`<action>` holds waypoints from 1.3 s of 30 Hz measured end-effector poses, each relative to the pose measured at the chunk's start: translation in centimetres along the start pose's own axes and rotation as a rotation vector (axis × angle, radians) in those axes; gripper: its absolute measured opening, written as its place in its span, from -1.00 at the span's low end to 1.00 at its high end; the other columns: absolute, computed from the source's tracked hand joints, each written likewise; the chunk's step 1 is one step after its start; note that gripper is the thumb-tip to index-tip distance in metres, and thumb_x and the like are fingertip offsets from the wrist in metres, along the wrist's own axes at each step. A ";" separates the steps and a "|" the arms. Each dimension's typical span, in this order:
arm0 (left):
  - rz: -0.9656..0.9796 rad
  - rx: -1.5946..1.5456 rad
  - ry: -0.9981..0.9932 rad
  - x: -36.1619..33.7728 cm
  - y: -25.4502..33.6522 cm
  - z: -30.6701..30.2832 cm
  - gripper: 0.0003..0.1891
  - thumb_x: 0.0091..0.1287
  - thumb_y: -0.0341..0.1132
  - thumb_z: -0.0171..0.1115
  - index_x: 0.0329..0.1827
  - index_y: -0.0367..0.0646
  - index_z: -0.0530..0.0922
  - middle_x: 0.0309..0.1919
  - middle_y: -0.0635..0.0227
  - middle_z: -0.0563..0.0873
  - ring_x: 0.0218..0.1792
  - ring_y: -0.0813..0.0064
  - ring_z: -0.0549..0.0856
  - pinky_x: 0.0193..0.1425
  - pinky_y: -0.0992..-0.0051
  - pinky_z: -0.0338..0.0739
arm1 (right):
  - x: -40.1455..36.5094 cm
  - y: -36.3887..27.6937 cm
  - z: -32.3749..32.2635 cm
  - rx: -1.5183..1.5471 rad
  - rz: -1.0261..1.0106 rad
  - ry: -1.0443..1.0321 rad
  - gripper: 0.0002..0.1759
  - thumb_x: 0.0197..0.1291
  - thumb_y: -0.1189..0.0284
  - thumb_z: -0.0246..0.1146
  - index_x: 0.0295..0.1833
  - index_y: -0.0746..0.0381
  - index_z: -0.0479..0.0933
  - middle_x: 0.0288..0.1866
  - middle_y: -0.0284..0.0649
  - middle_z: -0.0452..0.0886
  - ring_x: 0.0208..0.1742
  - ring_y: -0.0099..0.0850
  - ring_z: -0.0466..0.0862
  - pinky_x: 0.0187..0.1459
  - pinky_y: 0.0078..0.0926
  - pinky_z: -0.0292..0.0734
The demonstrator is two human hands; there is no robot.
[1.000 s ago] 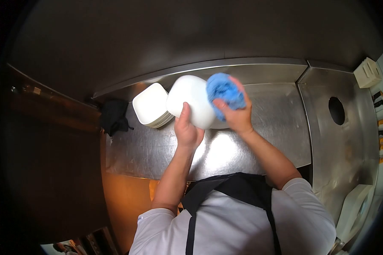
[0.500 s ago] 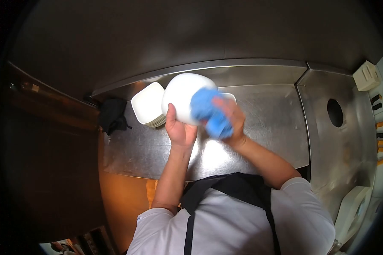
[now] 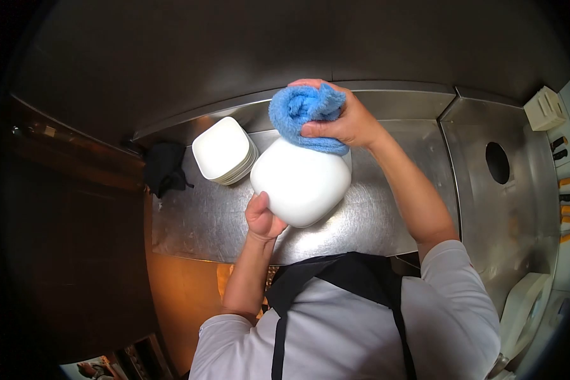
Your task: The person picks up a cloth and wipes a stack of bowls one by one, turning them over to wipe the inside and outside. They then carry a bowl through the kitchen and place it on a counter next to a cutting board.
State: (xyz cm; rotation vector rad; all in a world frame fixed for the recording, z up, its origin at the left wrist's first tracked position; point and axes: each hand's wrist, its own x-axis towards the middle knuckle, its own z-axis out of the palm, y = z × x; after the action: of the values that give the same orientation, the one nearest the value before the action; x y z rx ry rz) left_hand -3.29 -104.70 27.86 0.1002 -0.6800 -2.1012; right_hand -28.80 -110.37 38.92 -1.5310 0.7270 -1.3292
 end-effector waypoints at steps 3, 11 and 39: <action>0.036 -0.047 0.090 -0.3 0.4 0.2 -0.28 0.45 -0.11 0.19 0.56 -0.32 0.19 0.46 0.06 0.42 0.46 0.06 0.42 0.55 0.05 0.27 | -0.8 1.3 1.0 -0.020 0.001 0.090 -0.23 -0.02 0.39 0.62 0.35 0.19 0.50 0.16 -0.28 0.67 0.18 -0.47 0.64 0.28 -0.39 0.53; 0.127 0.216 0.460 -1.7 0.1 0.0 -0.40 0.53 -0.09 0.07 0.50 -0.27 0.27 0.39 0.08 0.49 0.37 0.16 0.52 0.49 0.08 0.38 | -10.4 4.6 10.3 -0.504 -0.208 0.034 -0.17 -0.16 0.39 0.58 0.35 0.07 0.51 0.07 -0.09 0.62 -0.04 -0.12 0.65 0.04 -0.27 0.60; -0.433 1.974 -0.039 -5.9 2.6 2.2 -0.08 0.15 -0.02 0.51 0.54 -0.16 0.29 0.53 -0.17 0.25 0.58 -0.17 0.16 0.55 -0.25 0.09 | -16.6 4.4 7.8 0.078 0.147 0.626 -0.27 0.13 0.55 0.46 0.42 0.30 0.36 0.18 -0.23 0.60 0.18 -0.43 0.60 0.29 -0.36 0.49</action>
State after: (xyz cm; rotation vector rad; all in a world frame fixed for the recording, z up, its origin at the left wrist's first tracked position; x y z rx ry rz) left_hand 1.49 -100.29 30.00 1.3091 -2.5904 -0.9347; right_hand -24.56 -95.18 28.55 -0.9679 1.1318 -1.7157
